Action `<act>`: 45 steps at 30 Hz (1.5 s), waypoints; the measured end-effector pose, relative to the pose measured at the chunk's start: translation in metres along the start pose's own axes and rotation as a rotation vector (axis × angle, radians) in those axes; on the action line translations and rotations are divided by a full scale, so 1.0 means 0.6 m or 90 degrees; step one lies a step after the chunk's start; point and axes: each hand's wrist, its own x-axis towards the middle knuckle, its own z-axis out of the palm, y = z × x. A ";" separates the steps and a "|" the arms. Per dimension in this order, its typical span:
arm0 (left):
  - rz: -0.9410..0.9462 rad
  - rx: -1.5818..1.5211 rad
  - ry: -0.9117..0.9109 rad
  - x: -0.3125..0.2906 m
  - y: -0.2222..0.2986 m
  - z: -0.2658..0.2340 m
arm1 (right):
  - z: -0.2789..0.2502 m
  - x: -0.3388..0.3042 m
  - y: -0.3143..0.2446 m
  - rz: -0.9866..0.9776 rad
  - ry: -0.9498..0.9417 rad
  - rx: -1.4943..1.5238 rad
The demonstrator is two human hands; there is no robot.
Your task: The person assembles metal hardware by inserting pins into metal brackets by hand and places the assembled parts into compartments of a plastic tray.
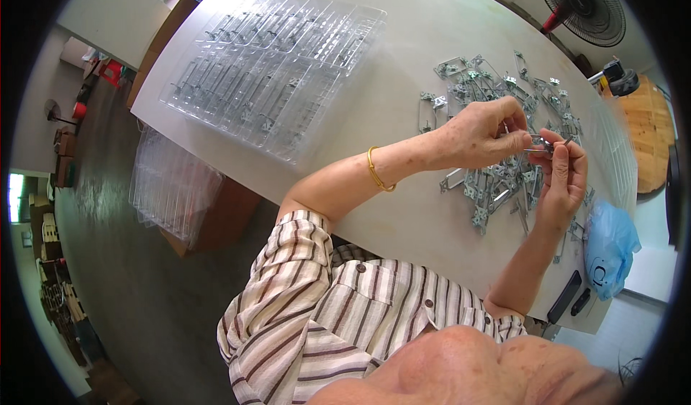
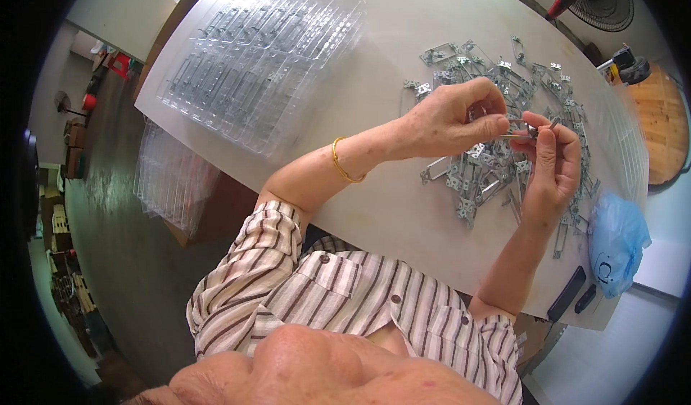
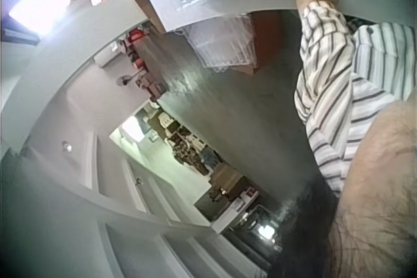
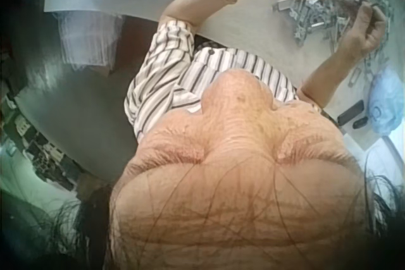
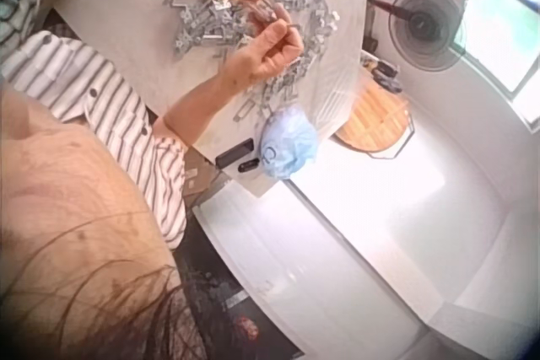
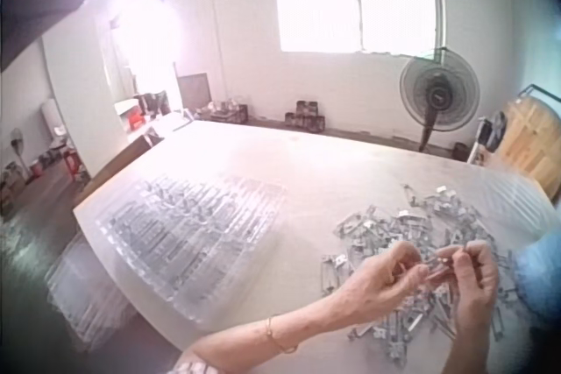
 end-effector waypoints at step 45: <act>-0.006 0.432 0.156 -0.069 0.085 -0.184 | 0.017 -0.020 -0.037 -0.087 -0.022 -0.032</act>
